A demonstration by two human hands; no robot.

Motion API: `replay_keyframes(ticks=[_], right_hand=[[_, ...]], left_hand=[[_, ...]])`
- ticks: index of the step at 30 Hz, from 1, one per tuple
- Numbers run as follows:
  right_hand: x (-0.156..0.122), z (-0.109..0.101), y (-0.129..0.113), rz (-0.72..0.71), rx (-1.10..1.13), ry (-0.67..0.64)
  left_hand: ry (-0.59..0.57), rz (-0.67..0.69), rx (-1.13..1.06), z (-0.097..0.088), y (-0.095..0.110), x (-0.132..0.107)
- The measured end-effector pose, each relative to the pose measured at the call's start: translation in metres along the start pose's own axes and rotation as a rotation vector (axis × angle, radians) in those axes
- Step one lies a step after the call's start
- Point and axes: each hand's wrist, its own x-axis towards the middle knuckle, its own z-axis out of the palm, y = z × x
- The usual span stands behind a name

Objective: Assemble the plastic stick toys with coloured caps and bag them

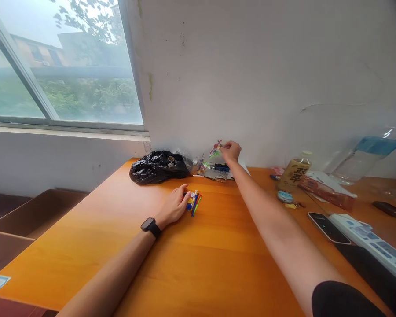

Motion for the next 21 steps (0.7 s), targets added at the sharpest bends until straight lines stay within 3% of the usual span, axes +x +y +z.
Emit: replay_keyframes(ticks=[4, 7, 9, 12, 15, 17, 19, 21], right_hand=[[-0.009, -0.036, -0.021, -0.060, 0.087, 0.056], [-0.046, -0.077, -0.030, -0.141, 0.138, -0.005], [-0.080, -0.103, -0.030, -0.166, 0.119, -0.153], [-0.131, -0.132, -0.018, -0.162, 0.105, -0.509], [-0.161, -0.143, -0.001, -0.129, 0.060, -0.714], [-0.163, -0.142, 0.007, -0.024, 0.008, -0.809], [-0.153, -0.135, 0.011, 0.043, -0.055, -0.785], [-0.135, -0.119, 0.011, 0.054, -0.076, -0.651]], left_hand=[[-0.001, 0.004, -0.005, 0.000, -0.002, 0.001], [-0.019, 0.006, 0.005, -0.001, -0.002, 0.001], [-0.025, 0.007, 0.015, -0.001, -0.001, 0.000], [-0.020, 0.009, 0.016, -0.001, -0.001, 0.001], [-0.015, 0.014, 0.020, 0.000, -0.003, 0.001], [-0.014, 0.017, 0.025, 0.001, -0.004, 0.001], [-0.015, 0.018, 0.024, 0.001, -0.004, 0.001], [-0.014, 0.017, 0.020, 0.001, -0.003, 0.001]])
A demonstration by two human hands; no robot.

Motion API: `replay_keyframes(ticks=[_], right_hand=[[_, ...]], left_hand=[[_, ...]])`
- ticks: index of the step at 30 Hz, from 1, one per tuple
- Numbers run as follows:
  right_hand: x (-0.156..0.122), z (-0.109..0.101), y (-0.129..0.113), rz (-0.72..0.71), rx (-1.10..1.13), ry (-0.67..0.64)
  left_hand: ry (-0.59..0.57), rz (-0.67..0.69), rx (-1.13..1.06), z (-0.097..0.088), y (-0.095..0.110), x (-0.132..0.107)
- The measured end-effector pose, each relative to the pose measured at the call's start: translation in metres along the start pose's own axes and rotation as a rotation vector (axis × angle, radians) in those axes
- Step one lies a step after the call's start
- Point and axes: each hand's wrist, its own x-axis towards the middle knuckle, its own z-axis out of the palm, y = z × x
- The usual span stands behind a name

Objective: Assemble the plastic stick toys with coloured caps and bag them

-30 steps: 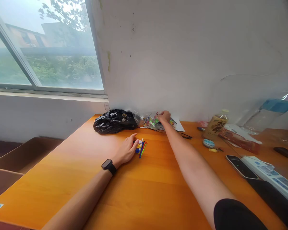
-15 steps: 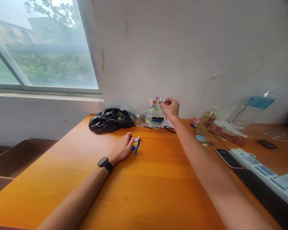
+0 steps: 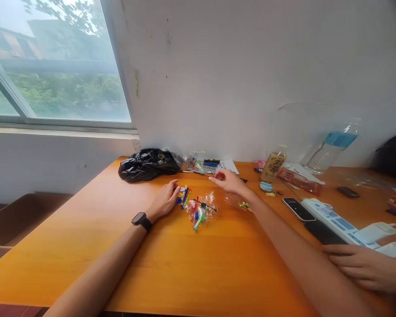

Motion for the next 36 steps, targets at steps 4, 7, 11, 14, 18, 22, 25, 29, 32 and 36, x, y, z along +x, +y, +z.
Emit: replay_keyframes(ticks=[4, 7, 11, 14, 18, 22, 25, 29, 32, 36], right_hand=[[0.056, 0.019, -0.005, 0.166, 0.168, 0.054], [0.090, 0.044, -0.006, 0.238, 0.221, 0.046], [0.118, 0.073, -0.001, 0.312, 0.203, 0.113], [0.129, 0.082, 0.004, 0.315, 0.180, 0.207], [0.135, 0.082, 0.001, 0.264, 0.190, 0.327], [0.131, 0.067, -0.016, 0.137, 0.226, 0.429], [0.118, 0.043, -0.028, -0.003, 0.254, 0.481], [0.076, 0.002, -0.020, -0.209, 0.238, 0.450], [0.029, -0.024, 0.007, -0.198, 0.157, 0.319], [-0.037, -0.045, 0.048, -0.213, -0.107, 0.115]], left_hand=[[0.004, -0.002, -0.003, -0.002, 0.002, -0.001], [0.008, -0.002, -0.001, -0.002, 0.002, -0.001], [0.011, -0.012, -0.002, -0.001, 0.001, 0.000], [0.011, -0.012, 0.000, -0.001, 0.000, 0.000], [0.007, -0.010, -0.004, -0.001, 0.001, 0.000], [0.009, -0.009, -0.015, -0.002, 0.000, 0.000], [0.010, -0.008, -0.012, -0.002, 0.001, 0.000], [0.009, -0.009, -0.015, -0.002, 0.001, -0.001], [0.026, 0.006, -0.021, -0.004, 0.003, -0.003], [0.097, 0.161, 0.037, -0.014, 0.020, -0.007]])
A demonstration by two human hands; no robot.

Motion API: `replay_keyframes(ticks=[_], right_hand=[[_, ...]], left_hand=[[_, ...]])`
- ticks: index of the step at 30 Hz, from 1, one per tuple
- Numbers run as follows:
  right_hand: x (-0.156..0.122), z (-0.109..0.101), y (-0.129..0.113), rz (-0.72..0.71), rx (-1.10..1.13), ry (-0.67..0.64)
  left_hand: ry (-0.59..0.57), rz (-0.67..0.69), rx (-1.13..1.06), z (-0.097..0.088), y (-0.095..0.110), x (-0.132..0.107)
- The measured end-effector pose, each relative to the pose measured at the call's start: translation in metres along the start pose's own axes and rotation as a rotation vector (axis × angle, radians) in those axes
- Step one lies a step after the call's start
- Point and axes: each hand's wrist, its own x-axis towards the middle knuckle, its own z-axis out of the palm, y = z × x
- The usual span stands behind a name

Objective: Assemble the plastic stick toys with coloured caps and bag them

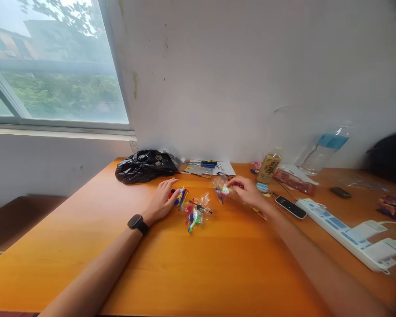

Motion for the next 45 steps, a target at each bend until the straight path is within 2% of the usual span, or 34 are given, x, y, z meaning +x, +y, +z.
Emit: replay_keyframes(ticks=[2, 5, 7, 10, 13, 17, 20, 22, 25, 28, 30, 33, 35, 37, 38, 40, 41, 43, 45], right_hand=[[-0.031, -0.007, 0.010, -0.011, -0.152, -0.045], [-0.066, -0.012, 0.017, -0.052, -0.381, 0.001], [-0.084, -0.011, 0.020, -0.055, -0.468, -0.035], [-0.106, -0.008, 0.023, -0.053, -0.533, -0.110], [-0.126, -0.012, 0.024, -0.066, -0.537, -0.121], [-0.142, -0.031, 0.019, -0.037, -0.514, -0.072], [-0.140, -0.038, 0.009, -0.012, -0.526, 0.030], [-0.131, -0.033, 0.000, -0.051, -0.532, 0.043], [-0.113, -0.013, -0.009, -0.138, -0.530, -0.095], [-0.099, 0.008, -0.003, -0.066, -0.579, -0.219], [-0.093, 0.013, 0.008, -0.003, -0.617, -0.242], [-0.086, -0.002, 0.025, 0.016, -0.633, -0.183], [-0.081, -0.024, 0.039, 0.041, -0.635, -0.077], [-0.078, -0.049, 0.058, 0.144, -0.658, 0.017], [-0.077, -0.060, 0.068, 0.237, -0.677, -0.008], [-0.079, -0.075, 0.090, 0.445, -0.692, -0.146], [-0.081, -0.079, 0.099, 0.500, -0.716, -0.175], [-0.085, -0.082, 0.109, 0.572, -0.786, -0.166], [-0.086, -0.079, 0.104, 0.579, -0.843, -0.103]], left_hand=[[-0.011, 0.130, 0.046, -0.006, 0.017, 0.000], [-0.155, 0.260, 0.058, -0.006, 0.048, -0.003], [-0.258, 0.288, 0.054, 0.002, 0.065, -0.008], [-0.336, 0.320, 0.037, 0.020, 0.083, -0.017], [-0.350, 0.349, 0.024, 0.035, 0.094, -0.026], [-0.289, 0.331, 0.029, 0.047, 0.103, -0.030], [-0.267, 0.310, 0.032, 0.060, 0.106, -0.027], [-0.256, 0.307, 0.012, 0.072, 0.106, -0.022], [-0.225, 0.289, -0.014, 0.087, 0.106, -0.013], [-0.173, 0.208, 0.022, 0.095, 0.104, -0.008], [-0.145, 0.137, 0.073, 0.095, 0.102, -0.008], [-0.133, 0.068, 0.126, 0.092, 0.099, -0.008], [-0.140, 0.048, 0.127, 0.090, 0.098, -0.008], [-0.150, 0.033, 0.111, 0.087, 0.098, -0.008], [-0.154, 0.022, 0.103, 0.086, 0.098, -0.008], [-0.159, -0.005, 0.099, 0.084, 0.098, -0.008], [-0.156, -0.020, 0.105, 0.083, 0.099, -0.008], [-0.139, -0.051, 0.119, 0.083, 0.099, -0.008], [-0.117, -0.077, 0.119, 0.083, 0.098, -0.007]])
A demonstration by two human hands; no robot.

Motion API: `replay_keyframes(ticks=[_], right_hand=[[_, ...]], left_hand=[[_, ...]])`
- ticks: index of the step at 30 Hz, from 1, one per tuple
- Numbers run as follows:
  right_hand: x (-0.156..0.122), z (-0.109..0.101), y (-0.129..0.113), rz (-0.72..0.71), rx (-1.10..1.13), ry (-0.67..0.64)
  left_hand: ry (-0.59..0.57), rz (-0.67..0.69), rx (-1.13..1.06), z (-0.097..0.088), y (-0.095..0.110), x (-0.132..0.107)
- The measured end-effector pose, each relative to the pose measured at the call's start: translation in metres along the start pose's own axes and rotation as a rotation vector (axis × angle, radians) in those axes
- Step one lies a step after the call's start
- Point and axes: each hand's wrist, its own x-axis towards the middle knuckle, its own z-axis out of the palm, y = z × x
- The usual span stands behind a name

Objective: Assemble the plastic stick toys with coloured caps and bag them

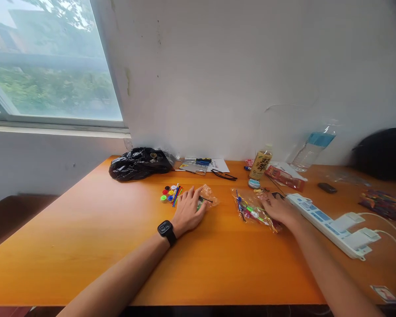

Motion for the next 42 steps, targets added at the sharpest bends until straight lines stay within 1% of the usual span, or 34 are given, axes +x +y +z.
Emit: replay_keyframes(ticks=[2, 4, 5, 6, 7, 9, 11, 12, 14, 17, 19, 20, 22, 25, 27, 29, 30, 31, 33, 35, 38, 40, 42], right_hand=[[-0.009, -0.009, -0.015, -0.027, -0.005, 0.082], [-0.019, -0.021, -0.041, -0.120, 0.018, 0.160], [-0.025, -0.026, -0.057, -0.188, 0.041, 0.183], [-0.030, -0.029, -0.075, -0.285, 0.133, 0.221], [-0.035, -0.030, -0.094, -0.360, 0.237, 0.225], [-0.040, -0.024, -0.130, -0.463, 0.414, 0.196], [-0.040, -0.012, -0.159, -0.485, 0.515, 0.171], [-0.038, -0.004, -0.170, -0.476, 0.561, 0.135], [-0.032, 0.010, -0.181, -0.453, 0.714, 0.054], [-0.026, 0.020, -0.183, -0.445, 1.046, -0.005], [-0.028, 0.019, -0.180, -0.439, 1.242, 0.000], [-0.030, 0.017, -0.179, -0.423, 1.321, 0.006], [-0.036, 0.011, -0.178, -0.370, 1.464, 0.021], [-0.040, 0.004, -0.178, -0.265, 1.693, 0.057], [-0.038, 0.003, -0.178, -0.201, 1.801, 0.089], [-0.033, 0.005, -0.175, -0.143, 1.835, 0.108], [-0.031, 0.008, -0.174, -0.117, 1.829, 0.102], [-0.029, 0.011, -0.172, -0.099, 1.810, 0.080], [-0.025, 0.018, -0.169, -0.097, 1.711, 0.011], [-0.023, 0.026, -0.166, -0.149, 1.534, -0.024], [-0.020, 0.034, -0.164, -0.236, 1.273, 0.055], [-0.019, 0.037, -0.164, -0.280, 1.188, 0.092], [-0.018, 0.038, -0.164, -0.324, 1.156, 0.091]], left_hand=[[0.007, -0.006, -0.027, 0.001, -0.002, 0.002], [-0.001, 0.017, -0.078, 0.001, -0.004, 0.004], [-0.005, 0.037, -0.109, 0.002, -0.005, 0.005], [-0.005, 0.058, -0.139, 0.002, -0.006, 0.006], [0.002, 0.077, -0.169, 0.002, -0.008, 0.006], [0.034, 0.107, -0.214, 0.002, -0.010, 0.007], [0.073, 0.131, -0.231, 0.002, -0.014, 0.008], [0.082, 0.140, -0.225, 0.002, -0.016, 0.008], [0.073, 0.143, -0.192, 0.001, -0.020, 0.009], [0.038, 0.098, -0.190, 0.001, -0.022, 0.009], [0.058, 0.045, -0.293, 0.002, -0.021, 0.008], [0.069, 0.001, -0.383, 0.003, -0.019, 0.008], [0.068, -0.133, -0.629, 0.004, -0.015, 0.008], [0.010, -0.374, -1.020, 0.003, -0.008, 0.010], [-0.063, -0.455, -1.218, 0.000, -0.005, 0.012], [-0.115, -0.469, -1.341, -0.006, -0.004, 0.014], [-0.100, -0.469, -1.364, -0.010, -0.004, 0.016], [-0.057, -0.468, -1.358, -0.014, -0.004, 0.018], [0.062, -0.447, -1.272, -0.024, -0.004, 0.023], [0.119, -0.351, -1.157, -0.036, 0.000, 0.030], [0.131, -0.097, -0.928, -0.056, 0.015, 0.045], [0.117, 0.060, -0.724, -0.069, 0.030, 0.057], [0.118, 0.192, -0.574, -0.078, 0.046, 0.069]])
